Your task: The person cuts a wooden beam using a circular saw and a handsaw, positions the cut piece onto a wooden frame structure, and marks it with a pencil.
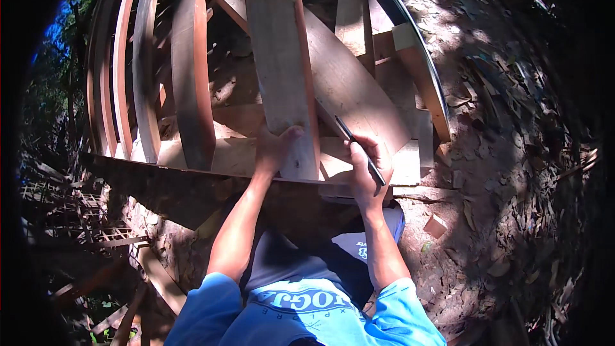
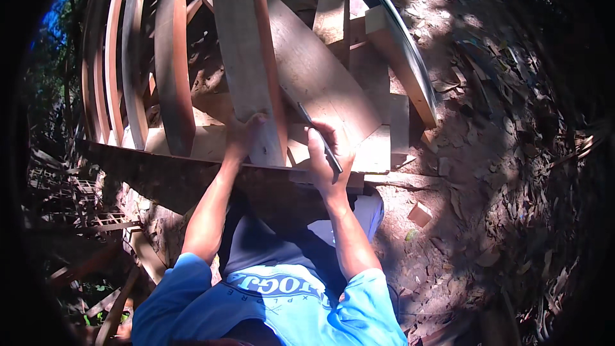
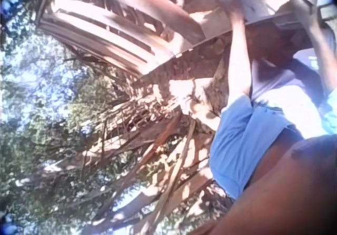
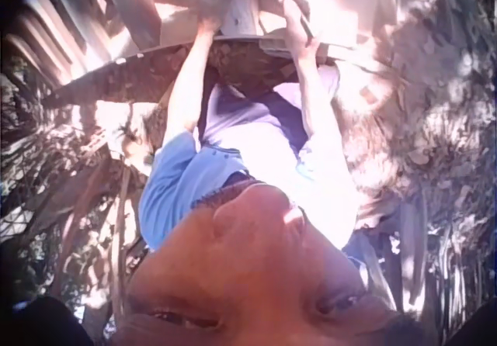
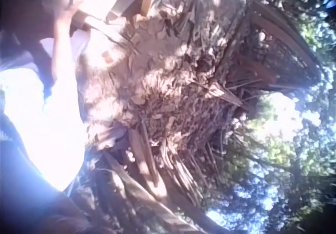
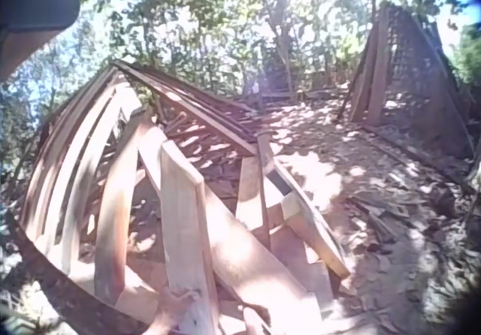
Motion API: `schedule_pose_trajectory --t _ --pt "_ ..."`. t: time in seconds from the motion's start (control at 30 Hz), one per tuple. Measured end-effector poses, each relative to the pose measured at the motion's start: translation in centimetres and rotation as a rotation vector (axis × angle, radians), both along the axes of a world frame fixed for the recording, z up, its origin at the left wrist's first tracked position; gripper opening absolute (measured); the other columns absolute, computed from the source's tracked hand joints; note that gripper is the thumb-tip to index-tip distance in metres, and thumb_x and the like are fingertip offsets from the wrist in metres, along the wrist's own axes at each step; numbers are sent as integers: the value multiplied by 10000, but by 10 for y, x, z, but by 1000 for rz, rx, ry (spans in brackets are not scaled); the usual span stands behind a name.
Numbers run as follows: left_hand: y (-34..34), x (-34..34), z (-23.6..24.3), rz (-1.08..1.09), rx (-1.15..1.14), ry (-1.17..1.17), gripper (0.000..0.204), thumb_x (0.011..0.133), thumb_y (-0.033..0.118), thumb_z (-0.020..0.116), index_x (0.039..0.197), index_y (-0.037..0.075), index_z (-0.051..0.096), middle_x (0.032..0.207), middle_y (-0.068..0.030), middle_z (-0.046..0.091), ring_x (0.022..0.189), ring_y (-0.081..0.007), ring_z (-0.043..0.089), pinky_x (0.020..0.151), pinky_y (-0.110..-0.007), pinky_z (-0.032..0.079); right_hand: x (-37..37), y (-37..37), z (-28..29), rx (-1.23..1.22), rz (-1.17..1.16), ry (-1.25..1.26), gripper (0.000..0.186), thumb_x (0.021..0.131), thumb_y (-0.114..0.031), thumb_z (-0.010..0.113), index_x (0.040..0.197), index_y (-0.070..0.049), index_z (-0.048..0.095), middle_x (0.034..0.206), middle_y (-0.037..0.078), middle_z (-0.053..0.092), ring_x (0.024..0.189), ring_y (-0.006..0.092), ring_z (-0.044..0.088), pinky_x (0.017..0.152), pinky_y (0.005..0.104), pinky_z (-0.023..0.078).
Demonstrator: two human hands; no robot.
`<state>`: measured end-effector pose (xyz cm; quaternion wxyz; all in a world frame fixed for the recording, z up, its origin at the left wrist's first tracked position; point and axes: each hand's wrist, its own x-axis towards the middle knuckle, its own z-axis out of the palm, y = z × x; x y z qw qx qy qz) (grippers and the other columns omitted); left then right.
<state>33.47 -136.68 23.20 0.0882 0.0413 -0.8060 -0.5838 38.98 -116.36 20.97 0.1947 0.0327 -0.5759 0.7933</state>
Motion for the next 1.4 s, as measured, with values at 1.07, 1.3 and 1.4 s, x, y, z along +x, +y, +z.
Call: schedule_pose_trajectory --t 1.07,1.3,1.4 --pt "-10 -2 -11 -25 -14 76 462 758 401 907 873 -27 773 753 -25 711 663 -71 603 602 -277 507 -60 -4 22 44 106 -32 241 916 -106 683 1114 31 676 947 107 747 805 112 685 738 267 563" --pt "-10 -4 -16 -85 50 163 362 825 370 859 866 23 765 745 10 673 639 -56 576 564 -244 460 -67 -17 14 105 58 58 179 952 -34 642 1101 59 674 889 102 730 792 118 688 713 251 571" --pt "-11 -4 -19 -66 42 102 353 824 354 860 891 24 755 776 10 680 657 -60 589 579 -244 471 -67 -19 9 146 53 74 176 955 -46 652 1096 55 682 905 99 735 793 114 688 707 248 568"
